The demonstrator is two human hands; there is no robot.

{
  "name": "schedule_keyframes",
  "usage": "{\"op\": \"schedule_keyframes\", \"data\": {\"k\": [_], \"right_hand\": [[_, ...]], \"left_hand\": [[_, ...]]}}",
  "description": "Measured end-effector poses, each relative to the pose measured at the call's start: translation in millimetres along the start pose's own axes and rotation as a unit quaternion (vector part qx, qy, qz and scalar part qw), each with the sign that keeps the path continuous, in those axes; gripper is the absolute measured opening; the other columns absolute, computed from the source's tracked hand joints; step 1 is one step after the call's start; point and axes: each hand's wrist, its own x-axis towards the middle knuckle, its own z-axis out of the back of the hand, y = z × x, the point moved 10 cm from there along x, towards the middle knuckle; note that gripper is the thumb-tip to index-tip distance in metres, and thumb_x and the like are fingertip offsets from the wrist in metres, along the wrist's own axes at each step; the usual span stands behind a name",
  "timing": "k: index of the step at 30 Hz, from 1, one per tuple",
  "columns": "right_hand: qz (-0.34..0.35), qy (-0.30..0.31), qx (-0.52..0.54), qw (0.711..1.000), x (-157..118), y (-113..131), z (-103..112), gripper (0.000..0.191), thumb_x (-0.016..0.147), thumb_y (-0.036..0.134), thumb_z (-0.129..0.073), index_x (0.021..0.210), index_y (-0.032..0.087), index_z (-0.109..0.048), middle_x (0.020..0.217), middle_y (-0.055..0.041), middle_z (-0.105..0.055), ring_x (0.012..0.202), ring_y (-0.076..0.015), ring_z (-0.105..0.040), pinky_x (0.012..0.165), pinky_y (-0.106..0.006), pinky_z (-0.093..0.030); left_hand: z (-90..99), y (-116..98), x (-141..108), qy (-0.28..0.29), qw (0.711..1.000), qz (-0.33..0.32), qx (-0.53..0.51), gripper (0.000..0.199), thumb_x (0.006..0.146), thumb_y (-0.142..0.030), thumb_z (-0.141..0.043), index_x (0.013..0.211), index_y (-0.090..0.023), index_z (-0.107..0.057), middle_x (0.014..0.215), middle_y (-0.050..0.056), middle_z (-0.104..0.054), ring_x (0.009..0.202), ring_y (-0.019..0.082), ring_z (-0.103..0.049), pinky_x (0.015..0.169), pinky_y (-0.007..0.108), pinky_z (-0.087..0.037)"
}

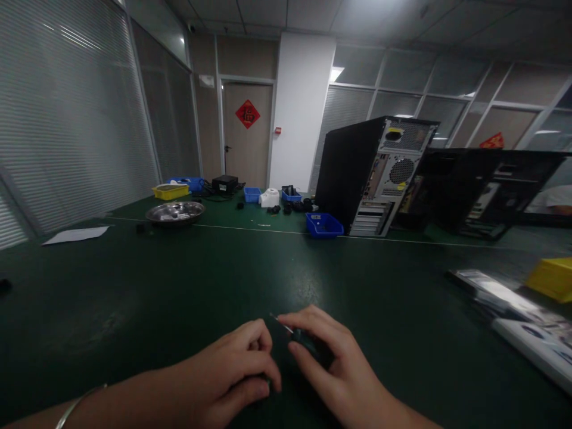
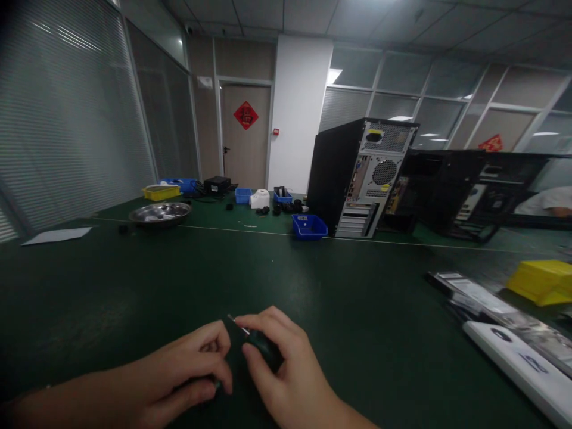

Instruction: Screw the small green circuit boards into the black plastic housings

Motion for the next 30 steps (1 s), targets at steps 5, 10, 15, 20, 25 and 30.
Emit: {"op": "schedule_keyframes", "data": {"k": [5, 10, 15, 20, 25, 30], "right_hand": [[0.001, 0.004, 0.006, 1.000, 1.5, 2.5, -0.4, 0.032, 0.091, 0.010, -0.056, 0.119, 0.024, -0.064, 0.101, -0.0045, -0.066, 0.094, -0.0189, -0.063, 0.083, -0.032, -0.050], [-0.001, 0.014, 0.003, 1.000, 1.6, 2.7, -1.4, 0.029, 0.092, 0.011, -0.055, 0.118, 0.023, -0.064, 0.100, -0.0051, -0.066, 0.093, -0.0190, -0.063, 0.082, -0.032, -0.050], [-0.002, 0.019, 0.013, 1.000, 1.8, 4.7, -1.9, 0.027, 0.093, 0.012, -0.055, 0.116, 0.023, -0.064, 0.102, -0.0054, -0.066, 0.095, -0.0192, -0.063, 0.083, -0.032, -0.050], [-0.014, 0.037, 0.008, 0.999, 3.3, 4.1, -4.1, 0.025, 0.092, 0.010, -0.054, 0.111, 0.023, -0.062, 0.103, -0.0037, -0.065, 0.096, -0.0184, -0.062, 0.084, -0.030, -0.049], [-0.031, 0.079, -0.054, 0.995, -0.5, 2.1, -9.3, 0.020, 0.085, 0.005, -0.053, 0.097, 0.021, -0.056, 0.092, -0.0013, -0.060, 0.082, -0.0179, -0.060, 0.073, -0.030, -0.048], [-0.044, 0.164, -0.134, 0.976, -5.1, 8.4, -22.6, 0.024, 0.079, 0.005, -0.055, 0.094, 0.022, -0.051, 0.089, 0.0003, -0.059, 0.077, -0.0180, -0.059, 0.068, -0.030, -0.046]], "left_hand": [[-5.1, 4.5, 1.9, 0.020, 1.000, 0.003, 0.013, 0.031, 0.091, -0.016, -0.052, 0.115, -0.030, -0.065, 0.111, 0.006, -0.054, 0.102, 0.023, -0.053, 0.089, 0.032, -0.045], [-2.8, 2.5, 4.0, 0.009, 1.000, -0.010, 0.011, 0.036, 0.090, -0.016, -0.055, 0.121, -0.032, -0.062, 0.115, 0.006, -0.056, 0.105, 0.024, -0.053, 0.092, 0.035, -0.045], [2.1, 1.1, 3.5, -0.019, 1.000, -0.017, -0.017, 0.042, 0.085, -0.029, -0.067, 0.126, -0.026, -0.055, 0.123, 0.008, -0.054, 0.110, 0.026, -0.051, 0.098, 0.037, -0.043], [-1.8, 5.9, 3.8, -0.013, 0.998, 0.005, 0.054, 0.051, 0.068, -0.048, -0.079, 0.106, -0.020, -0.057, 0.112, 0.010, -0.056, 0.100, 0.029, -0.050, 0.090, 0.043, -0.045], [-1.6, 10.8, 5.3, -0.005, 0.995, 0.041, 0.094, 0.041, 0.076, -0.042, -0.073, 0.104, -0.018, -0.056, 0.107, 0.010, -0.055, 0.093, 0.027, -0.050, 0.085, 0.043, -0.045], [6.9, 17.3, 4.4, -0.057, 0.995, 0.042, 0.074, 0.030, 0.080, -0.028, -0.068, 0.104, -0.019, -0.054, 0.105, 0.007, -0.055, 0.094, 0.025, -0.051, 0.085, 0.041, -0.044]]}}
